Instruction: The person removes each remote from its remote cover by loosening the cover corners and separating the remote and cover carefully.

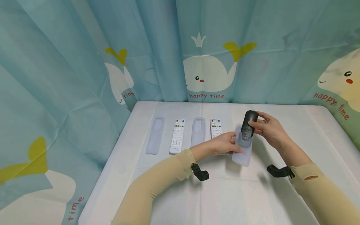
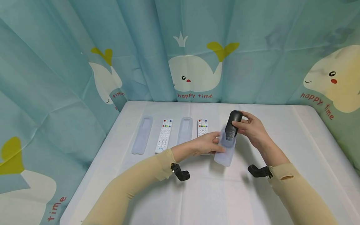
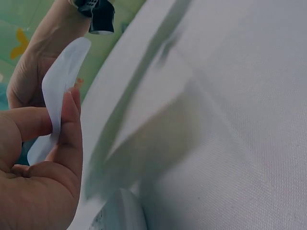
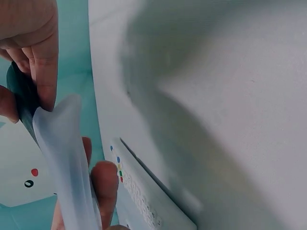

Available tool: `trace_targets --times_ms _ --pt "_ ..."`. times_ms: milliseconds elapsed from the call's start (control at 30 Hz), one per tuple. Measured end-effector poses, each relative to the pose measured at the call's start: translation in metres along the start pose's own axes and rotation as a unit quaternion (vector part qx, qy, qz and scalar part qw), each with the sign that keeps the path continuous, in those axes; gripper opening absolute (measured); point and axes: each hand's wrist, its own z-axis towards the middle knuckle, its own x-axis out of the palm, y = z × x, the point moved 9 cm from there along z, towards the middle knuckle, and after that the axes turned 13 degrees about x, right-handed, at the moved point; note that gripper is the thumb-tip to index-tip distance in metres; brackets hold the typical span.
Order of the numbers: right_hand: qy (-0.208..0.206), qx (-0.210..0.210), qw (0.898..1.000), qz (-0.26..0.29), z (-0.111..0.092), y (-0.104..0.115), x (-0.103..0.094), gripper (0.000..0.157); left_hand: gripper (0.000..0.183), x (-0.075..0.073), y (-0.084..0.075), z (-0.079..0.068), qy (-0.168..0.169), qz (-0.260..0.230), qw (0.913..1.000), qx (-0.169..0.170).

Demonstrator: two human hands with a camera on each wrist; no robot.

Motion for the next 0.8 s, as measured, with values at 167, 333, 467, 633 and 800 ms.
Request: trace_targets --times_ms 167,333,467,633,800 --pt "-0.008 -0.012 1.0 0.016 0.0 0.004 -0.004 0.095 0.066 0.003 0.001 -0.002 0.017 -0.003 0.9998 -0.005" --pt "-0.003 -0.009 0.999 0.036 -0.002 0.004 -0.005 0.097 0.059 0.005 0.004 -0.003 0.018 -0.002 0.9997 -0.015" --pt "0.002 -0.012 0.999 0.046 -0.002 0.003 -0.004 0.097 0.047 0.003 0.006 -0.002 -0.009 -0.005 0.9997 -0.022" --pt "0.021 -0.029 0.998 0.05 -0.003 0.004 0.0 0.091 0.039 -0.004 0.007 0.001 -0.058 0.035 0.9975 -0.019" --pt "0.038 -0.032 0.998 0.036 -0.005 0.006 0.005 0.091 0.054 -0.011 0.003 0.004 -0.096 0.08 0.9922 0.003"
